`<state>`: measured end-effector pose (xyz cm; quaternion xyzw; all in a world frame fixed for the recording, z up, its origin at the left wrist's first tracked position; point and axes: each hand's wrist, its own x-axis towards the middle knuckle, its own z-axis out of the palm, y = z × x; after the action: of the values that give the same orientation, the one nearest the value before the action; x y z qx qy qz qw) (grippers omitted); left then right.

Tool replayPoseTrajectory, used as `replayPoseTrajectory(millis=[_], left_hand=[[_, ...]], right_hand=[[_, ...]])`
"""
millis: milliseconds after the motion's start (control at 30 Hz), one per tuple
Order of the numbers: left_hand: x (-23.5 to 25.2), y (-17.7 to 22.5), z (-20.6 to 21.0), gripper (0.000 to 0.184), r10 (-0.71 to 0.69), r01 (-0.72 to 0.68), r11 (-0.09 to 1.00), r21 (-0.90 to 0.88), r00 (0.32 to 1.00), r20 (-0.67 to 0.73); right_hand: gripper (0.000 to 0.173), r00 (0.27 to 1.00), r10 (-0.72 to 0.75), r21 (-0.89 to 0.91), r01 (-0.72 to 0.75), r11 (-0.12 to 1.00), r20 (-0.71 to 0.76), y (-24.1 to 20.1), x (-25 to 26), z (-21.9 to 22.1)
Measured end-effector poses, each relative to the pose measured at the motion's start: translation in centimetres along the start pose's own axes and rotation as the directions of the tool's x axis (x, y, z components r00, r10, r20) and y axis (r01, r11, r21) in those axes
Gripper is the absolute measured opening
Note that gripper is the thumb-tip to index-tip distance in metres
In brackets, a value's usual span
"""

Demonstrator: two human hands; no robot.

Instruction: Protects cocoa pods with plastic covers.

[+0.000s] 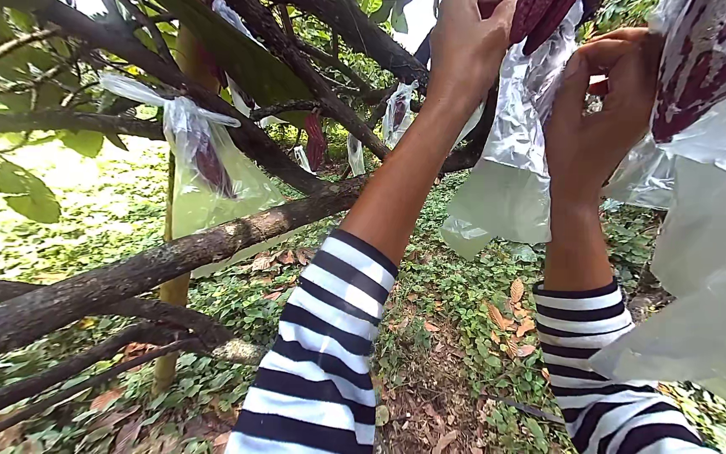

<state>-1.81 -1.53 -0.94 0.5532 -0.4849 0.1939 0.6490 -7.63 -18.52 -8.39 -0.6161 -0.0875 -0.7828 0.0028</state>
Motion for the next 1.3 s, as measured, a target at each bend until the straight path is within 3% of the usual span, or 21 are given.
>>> replayPoseTrajectory(millis=[100,200,267,367,433,567,700,867,1033,1300], left_hand=[[-0.6,-1.2,-0.2,0.012,0.01,-0.005,0.988,-0.157,0.999,0.031],[-2.7,-1.5,-1.3,0.025,0.007,0.004,0.975,-0.224,0.999,0.048],[-4.8,-1.5,-2.1,0.022,0.042,-0.032,0.973,-0.227,0.998,0.041],[-8.8,-1.8,-3.1,0.023,0.072,-0.054,0.964,-0.26,0.996,0.059],[-11.6,-2.3,-3.4,0.028,0.056,-0.023,0.95,-0.312,0.994,0.095],[-15.7,-3.4,-2.7,0.03,0.032,0.037,0.915,-0.403,0.986,0.163],[-16.9,-3.9,-2.1,0.027,0.07,0.022,0.928,-0.371,0.97,0.234],[-16.9,-3.9,-1.1,0.021,0.148,-0.071,0.931,-0.359,0.97,0.191],[-16.8,-4.3,-0.7,0.01,0.065,-0.008,0.9,-0.436,0.991,0.115],[-17.7,-4.4,-1.1,0.012,0.023,0.035,0.899,-0.436,0.992,0.126]], right_hand=[[0.039,0.994,0.014,-0.01,-0.013,1.0,0.112,-3.1,-0.9,-2.1],[0.045,0.983,0.053,0.185,-0.086,0.979,0.175,-7.0,-2.8,-4.5],[0.041,0.985,0.001,0.311,-0.055,0.949,0.171,-7.6,-4.9,-5.9],[0.06,0.968,-0.028,0.297,-0.049,0.954,0.249,-8.9,-7.8,-7.8],[0.065,0.976,-0.065,0.249,0.012,0.968,0.209,-8.7,-8.8,-7.3],[0.017,0.999,-0.049,0.18,0.044,0.983,0.024,-8.4,-9.6,-5.7],[0.011,1.0,0.003,0.262,-0.007,0.965,0.015,-8.3,-9.5,-5.7],[0.008,0.999,0.034,0.363,-0.047,0.931,0.041,-8.5,-9.3,-5.9],[0.008,0.989,0.072,0.423,-0.12,0.898,0.129,-8.4,-9.0,-6.9],[0.01,0.976,0.099,0.399,-0.17,0.901,0.192,-8.0,-9.3,-8.5]])
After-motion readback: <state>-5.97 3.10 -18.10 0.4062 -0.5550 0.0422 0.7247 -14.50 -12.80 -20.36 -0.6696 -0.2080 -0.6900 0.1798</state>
